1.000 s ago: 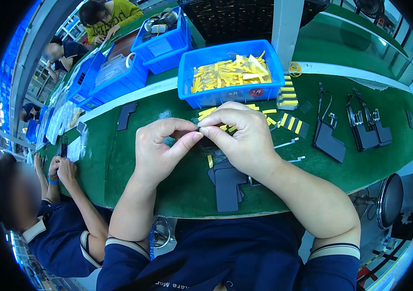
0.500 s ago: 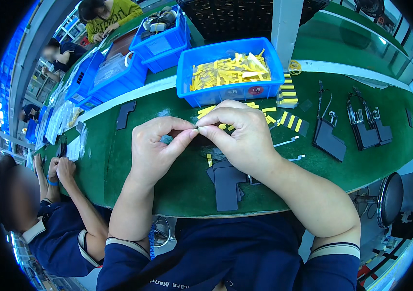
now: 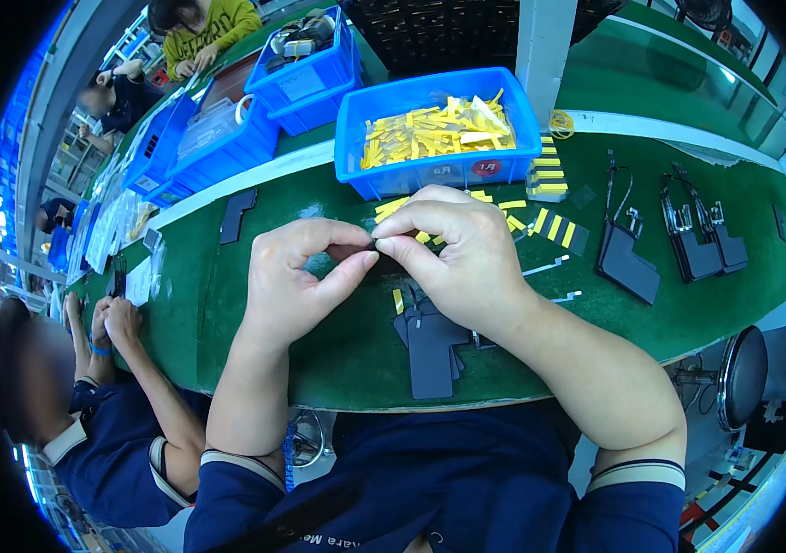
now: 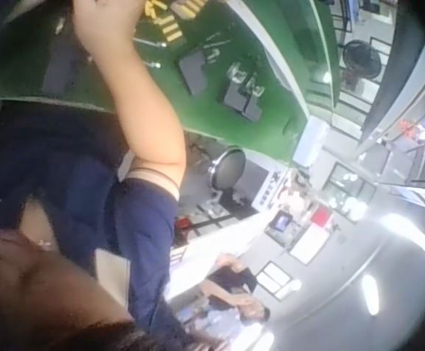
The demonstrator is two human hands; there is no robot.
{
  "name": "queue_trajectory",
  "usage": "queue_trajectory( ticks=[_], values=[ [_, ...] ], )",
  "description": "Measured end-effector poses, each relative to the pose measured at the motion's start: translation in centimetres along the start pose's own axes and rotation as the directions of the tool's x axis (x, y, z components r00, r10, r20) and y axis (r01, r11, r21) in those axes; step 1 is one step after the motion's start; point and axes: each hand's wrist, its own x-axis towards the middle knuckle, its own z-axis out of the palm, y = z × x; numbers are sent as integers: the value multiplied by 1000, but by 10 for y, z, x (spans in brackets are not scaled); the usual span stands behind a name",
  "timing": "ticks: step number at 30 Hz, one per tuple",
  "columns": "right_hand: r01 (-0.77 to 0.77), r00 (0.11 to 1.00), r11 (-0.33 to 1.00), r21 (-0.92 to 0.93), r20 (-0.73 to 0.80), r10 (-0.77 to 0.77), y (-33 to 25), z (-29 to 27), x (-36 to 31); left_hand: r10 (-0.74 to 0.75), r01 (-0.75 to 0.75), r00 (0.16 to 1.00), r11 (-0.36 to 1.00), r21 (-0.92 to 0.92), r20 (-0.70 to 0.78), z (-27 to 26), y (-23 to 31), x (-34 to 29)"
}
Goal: The person assembles small electronic components by hand at a factory workstation. They pick up black rectangular parts and yellow strips, aligning and attaching them together. The person works continuously on the assembly line, handling items one at a time.
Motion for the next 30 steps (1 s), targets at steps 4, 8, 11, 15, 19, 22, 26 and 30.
queue_trajectory(
  ticks=[4,8,11,15,19,22,26,30],
  values=[
    [6,1000,1000,12,5,-6,-1,2,0,11,-12,1000,1000,5,20,-1,-5,-1],
    [15,1000,1000,-12,0,-15,0,0,0,-27,26,999,999,44,24,-2,0,0],
    [17,1000,1000,-4,6,-17,0,0,0,-17,14,999,997,72,41,-4,0,1],
    [22,1000,1000,-5,17,-22,-1,0,1,33,-35,999,996,79,25,-4,-2,0],
    [29,1000,999,-21,7,-29,-1,0,1,83,-85,996,992,91,20,-2,-3,1],
    [28,1000,999,-15,10,-28,-3,0,1,75,-78,997,992,97,30,-4,-4,0],
    [-39,999,997,71,19,38,-1,1,2,20,-22,999,998,55,36,-4,-3,1],
    [-179,984,934,309,56,170,8,8,-2,-33,32,998,999,16,59,-4,-3,0]
  ],
)
